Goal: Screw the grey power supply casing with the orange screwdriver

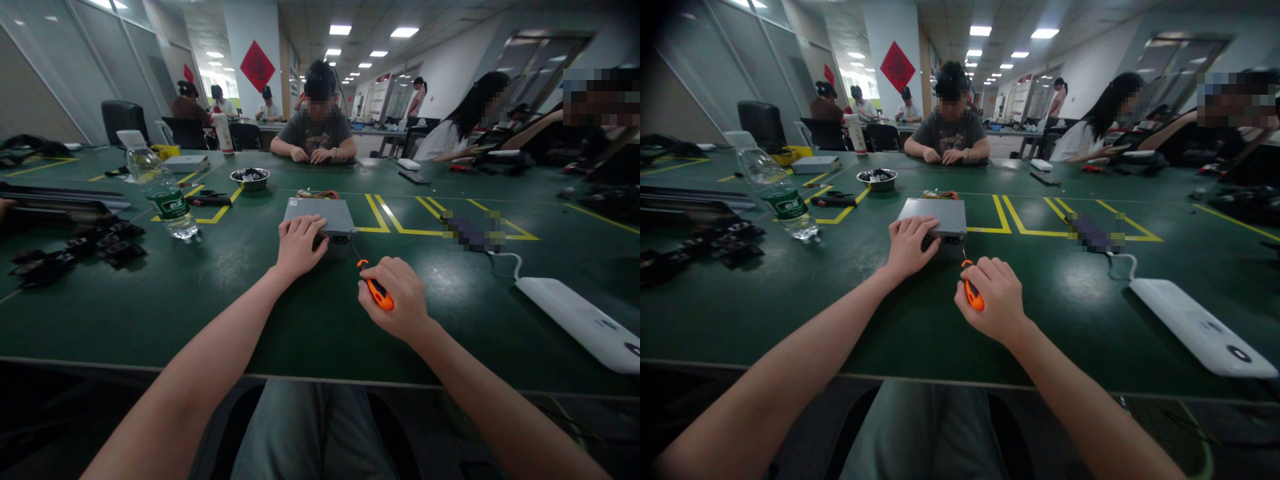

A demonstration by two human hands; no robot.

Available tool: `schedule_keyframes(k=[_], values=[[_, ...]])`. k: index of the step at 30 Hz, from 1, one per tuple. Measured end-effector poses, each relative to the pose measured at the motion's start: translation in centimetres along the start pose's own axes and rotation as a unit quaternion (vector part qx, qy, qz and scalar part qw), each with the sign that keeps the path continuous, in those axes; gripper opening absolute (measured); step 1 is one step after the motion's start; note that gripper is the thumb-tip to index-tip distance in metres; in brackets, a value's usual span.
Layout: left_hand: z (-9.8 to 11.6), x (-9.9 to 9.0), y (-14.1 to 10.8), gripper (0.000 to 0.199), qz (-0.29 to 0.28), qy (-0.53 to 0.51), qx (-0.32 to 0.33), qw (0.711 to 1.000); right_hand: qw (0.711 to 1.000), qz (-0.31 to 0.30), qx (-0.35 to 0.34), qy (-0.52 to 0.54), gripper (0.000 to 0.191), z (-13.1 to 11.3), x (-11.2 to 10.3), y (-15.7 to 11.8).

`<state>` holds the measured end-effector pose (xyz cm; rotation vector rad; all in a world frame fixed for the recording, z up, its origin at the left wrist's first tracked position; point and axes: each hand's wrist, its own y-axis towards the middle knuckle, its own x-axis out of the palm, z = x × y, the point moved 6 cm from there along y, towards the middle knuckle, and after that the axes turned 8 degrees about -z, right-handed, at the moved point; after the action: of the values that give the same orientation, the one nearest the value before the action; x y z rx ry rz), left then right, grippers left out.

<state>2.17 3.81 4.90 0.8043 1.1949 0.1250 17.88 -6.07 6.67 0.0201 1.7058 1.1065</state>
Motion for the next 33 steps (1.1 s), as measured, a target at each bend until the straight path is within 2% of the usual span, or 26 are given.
schedule_keyframes(k=[6,12,24,33], values=[[-0.1,0.1,0.0,0.033,-0.007,-0.004,-0.007,1.000,0.995,0.018,0.090,0.033,0.015,1.2,0.2,-0.5],[0.0,0.1,0.0,0.033,-0.011,0.002,-0.009,1.000,1.000,0.018,-0.002,-0.005,0.002,-0.2,0.0,-0.2],[0.0,0.1,0.0,0.033,-0.007,-0.003,-0.008,1.000,1.000,0.027,-0.010,-0.010,0.003,0.0,0.1,-0.2],[0.0,0.0,-0.1,0.033,-0.011,-0.011,-0.010,1.000,0.998,0.056,-0.033,0.009,0.007,-0.3,-0.4,-0.6]])
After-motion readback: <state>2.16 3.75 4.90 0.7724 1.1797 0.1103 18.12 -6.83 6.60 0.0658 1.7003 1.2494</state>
